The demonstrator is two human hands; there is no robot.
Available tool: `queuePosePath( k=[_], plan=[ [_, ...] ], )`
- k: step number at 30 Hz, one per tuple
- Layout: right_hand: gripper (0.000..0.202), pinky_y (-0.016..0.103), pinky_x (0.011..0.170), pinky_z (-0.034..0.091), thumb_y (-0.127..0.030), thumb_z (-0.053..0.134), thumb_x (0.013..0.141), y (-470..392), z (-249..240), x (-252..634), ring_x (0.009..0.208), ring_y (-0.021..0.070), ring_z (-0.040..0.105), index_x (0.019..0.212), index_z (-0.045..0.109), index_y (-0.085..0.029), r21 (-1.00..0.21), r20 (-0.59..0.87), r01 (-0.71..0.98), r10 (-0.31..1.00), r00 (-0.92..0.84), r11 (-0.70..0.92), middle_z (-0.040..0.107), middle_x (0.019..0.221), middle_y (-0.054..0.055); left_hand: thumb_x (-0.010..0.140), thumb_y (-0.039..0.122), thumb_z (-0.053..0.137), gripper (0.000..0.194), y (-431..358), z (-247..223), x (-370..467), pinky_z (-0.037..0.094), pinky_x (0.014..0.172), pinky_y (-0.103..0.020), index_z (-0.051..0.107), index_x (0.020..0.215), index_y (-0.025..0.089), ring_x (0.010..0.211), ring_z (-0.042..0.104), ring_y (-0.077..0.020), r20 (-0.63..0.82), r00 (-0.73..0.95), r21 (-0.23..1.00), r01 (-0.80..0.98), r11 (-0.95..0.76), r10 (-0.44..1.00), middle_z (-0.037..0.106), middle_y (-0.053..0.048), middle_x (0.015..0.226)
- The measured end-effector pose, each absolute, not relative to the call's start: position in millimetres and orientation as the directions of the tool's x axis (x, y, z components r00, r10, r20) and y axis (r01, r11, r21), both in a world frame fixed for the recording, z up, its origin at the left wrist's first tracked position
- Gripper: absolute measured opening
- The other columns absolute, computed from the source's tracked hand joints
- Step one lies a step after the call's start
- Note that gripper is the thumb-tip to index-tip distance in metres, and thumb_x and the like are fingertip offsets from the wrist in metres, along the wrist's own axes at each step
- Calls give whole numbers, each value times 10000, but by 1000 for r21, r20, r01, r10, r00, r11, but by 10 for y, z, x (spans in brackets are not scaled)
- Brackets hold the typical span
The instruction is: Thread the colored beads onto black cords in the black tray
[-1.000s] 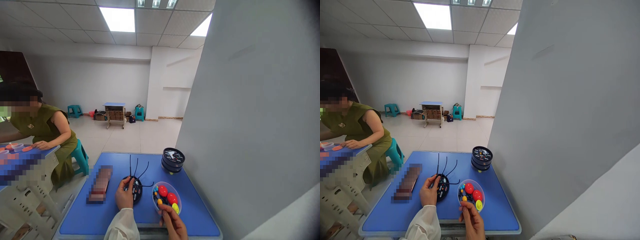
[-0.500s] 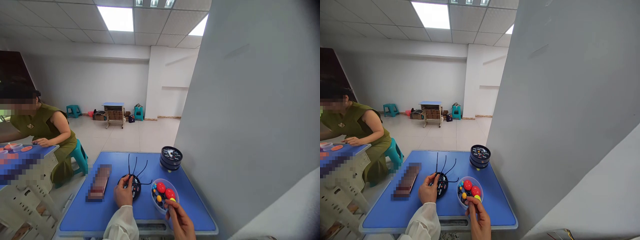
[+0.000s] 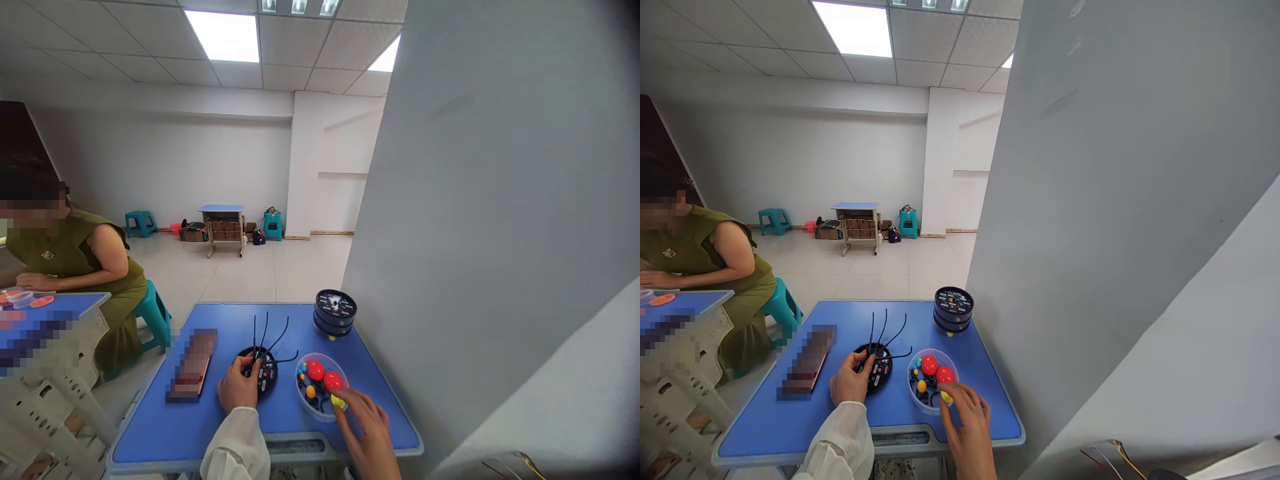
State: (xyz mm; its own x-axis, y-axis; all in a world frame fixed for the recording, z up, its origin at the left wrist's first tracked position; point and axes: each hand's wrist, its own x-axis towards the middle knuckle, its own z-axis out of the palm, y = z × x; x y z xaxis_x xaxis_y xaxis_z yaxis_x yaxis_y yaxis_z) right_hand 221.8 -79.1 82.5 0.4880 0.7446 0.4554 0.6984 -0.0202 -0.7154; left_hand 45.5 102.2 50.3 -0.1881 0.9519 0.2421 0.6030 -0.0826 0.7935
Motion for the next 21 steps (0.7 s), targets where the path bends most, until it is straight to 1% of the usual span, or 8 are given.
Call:
queuePosePath(
  k=[3,6,10,14,16,18,19,21],
  plan=[
    [192,452,920,403,-416,575,879,-829,740,2293,1051,299,650,964,730,-340,-533,442,844,829,341,-62,773,988,46,791,459,625,190,1019,492,460,477,795,-383,654,737,280,873,733,-284,245,-175,801,591,-97,954,806,-38,889],
    [168,436,894,391,-354,563,890,-860,687,2287,1053,297,647,923,726,-332,-442,438,892,846,306,-94,773,962,37,777,472,638,194,1016,482,466,473,824,-394,648,752,279,888,731,-288,252,-164,806,581,-113,954,805,-43,909],
    [166,424,886,360,-314,556,904,-878,685,2205,1010,279,652,880,720,-324,-393,457,914,839,294,-106,772,920,20,758,482,654,208,1016,466,472,482,832,-366,671,831,287,880,732,-269,260,-158,818,561,-130,952,803,-25,884],
    [110,414,890,319,-310,608,888,-866,745,2117,940,256,665,882,715,-337,-375,462,923,847,263,-83,773,899,-9,786,455,619,187,1023,438,466,491,766,-328,696,846,295,776,733,-237,257,-168,833,539,-130,952,795,-5,806],
    [110,400,878,308,-315,605,896,-815,820,2104,907,239,671,904,713,-338,-367,481,927,839,256,-72,772,919,-17,782,450,620,188,1032,420,464,490,755,-323,703,846,294,748,729,-231,254,-170,840,527,-130,952,788,-1,776],
    [167,388,862,299,-265,555,926,-712,922,2119,884,224,669,912,709,-329,-345,494,934,829,262,-90,770,927,-17,782,456,613,205,1043,407,464,489,771,-337,705,864,293,764,726,-240,252,-166,846,516,-134,953,785,-7,773],
    [215,385,854,293,-217,522,938,-642,974,2135,879,219,663,906,707,-322,-325,486,939,832,267,-112,771,920,-13,785,464,604,224,1046,405,465,488,785,-353,704,886,291,783,726,-250,252,-163,850,509,-137,954,786,-17,792],
    [229,368,825,282,-164,536,921,-485,1058,2174,863,205,645,836,702,-296,-262,413,955,878,243,-142,770,883,-9,783,486,587,287,1043,407,462,488,823,-390,691,955,282,840,722,-274,252,-160,857,496,-143,954,786,-45,865]
  ],
)
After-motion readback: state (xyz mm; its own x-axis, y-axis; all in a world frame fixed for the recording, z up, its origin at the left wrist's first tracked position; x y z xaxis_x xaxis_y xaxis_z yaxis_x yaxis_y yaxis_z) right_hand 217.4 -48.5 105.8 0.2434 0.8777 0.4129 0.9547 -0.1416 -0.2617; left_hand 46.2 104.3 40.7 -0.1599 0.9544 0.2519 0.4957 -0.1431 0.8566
